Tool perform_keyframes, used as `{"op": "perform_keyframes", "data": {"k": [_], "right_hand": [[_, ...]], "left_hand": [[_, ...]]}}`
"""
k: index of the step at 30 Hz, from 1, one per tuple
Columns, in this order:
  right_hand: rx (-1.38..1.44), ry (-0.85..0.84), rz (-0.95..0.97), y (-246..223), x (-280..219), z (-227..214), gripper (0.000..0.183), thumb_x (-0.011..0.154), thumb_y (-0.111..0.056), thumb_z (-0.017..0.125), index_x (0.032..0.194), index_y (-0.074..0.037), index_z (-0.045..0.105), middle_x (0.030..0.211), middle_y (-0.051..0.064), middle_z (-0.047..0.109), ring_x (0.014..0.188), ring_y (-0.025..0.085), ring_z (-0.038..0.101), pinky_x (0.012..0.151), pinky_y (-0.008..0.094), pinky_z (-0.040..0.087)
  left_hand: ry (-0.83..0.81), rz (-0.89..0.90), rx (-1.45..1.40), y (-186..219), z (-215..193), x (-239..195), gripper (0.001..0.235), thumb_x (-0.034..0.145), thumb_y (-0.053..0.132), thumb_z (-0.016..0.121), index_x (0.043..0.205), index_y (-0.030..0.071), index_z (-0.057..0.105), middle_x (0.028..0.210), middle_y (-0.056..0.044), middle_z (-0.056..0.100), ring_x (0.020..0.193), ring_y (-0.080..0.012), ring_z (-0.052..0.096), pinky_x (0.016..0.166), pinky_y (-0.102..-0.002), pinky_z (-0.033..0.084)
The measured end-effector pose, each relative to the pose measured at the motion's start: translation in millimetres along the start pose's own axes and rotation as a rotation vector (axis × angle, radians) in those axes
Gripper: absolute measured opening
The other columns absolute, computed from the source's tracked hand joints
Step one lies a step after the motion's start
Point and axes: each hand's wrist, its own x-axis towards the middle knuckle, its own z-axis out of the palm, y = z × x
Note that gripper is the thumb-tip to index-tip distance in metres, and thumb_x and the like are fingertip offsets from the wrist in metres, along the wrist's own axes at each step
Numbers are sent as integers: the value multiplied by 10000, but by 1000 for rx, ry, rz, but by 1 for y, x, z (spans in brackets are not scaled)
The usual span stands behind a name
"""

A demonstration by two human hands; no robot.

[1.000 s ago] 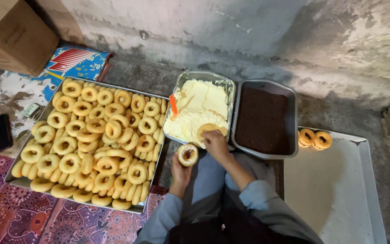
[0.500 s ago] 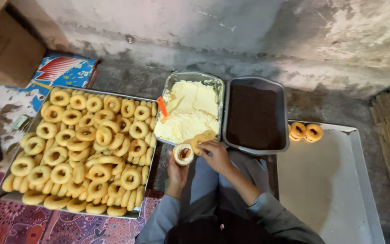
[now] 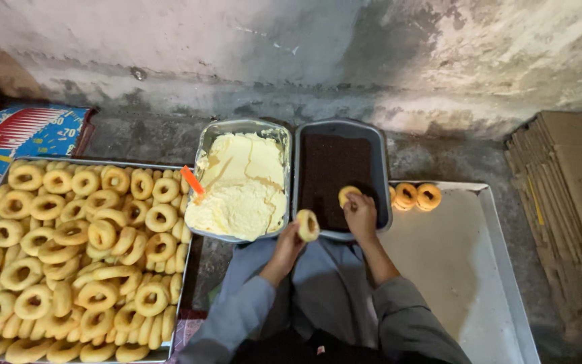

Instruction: The person repeatedly picks donuts from a tray, fills them with a white cream using a spatula, and then dips the filled donuts into a tray of dark crumbs. The finished donuts are placed on a separate tray to the right.

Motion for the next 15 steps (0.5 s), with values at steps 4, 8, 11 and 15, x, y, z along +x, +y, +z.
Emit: {"op": "perform_keyframes", "data": {"k": [4,8,11,15], "right_hand": [[6,-142,0,37,4,6,200,768,-70,747,961,-74,800,912,167,728,895,344,685,823,443,570],[687,13,874,54,1,4,189,914,-143,621,1071,-120,724,972,73,748,968,287,704,865,473,569],[1365,87,1346,63,-2,-5,215,908,-155,528,1087,-162,648,1070,57,718,1068,265,663,905,533,549],[1411,48,1115,57,-6,-15,242,925,-120,558,1147,-134,653,1116,58,707,1090,250,641,923,469,530]], "left_hand": [[185,361,991,7,54,45,392,1037,314,593,1168,-48,667,1202,-297,668,1139,-416,622,989,-447,509],[43,1078,1532,19,76,78,372,917,239,660,1136,-59,622,1310,-288,606,1226,-443,582,1070,-443,476],[-47,817,1701,16,76,93,429,930,235,638,1216,-82,597,1301,-295,597,1207,-444,588,1058,-447,478],[251,214,1287,2,74,103,414,1095,326,466,1187,-17,679,1252,-226,702,1186,-379,671,1055,-439,525]]}}
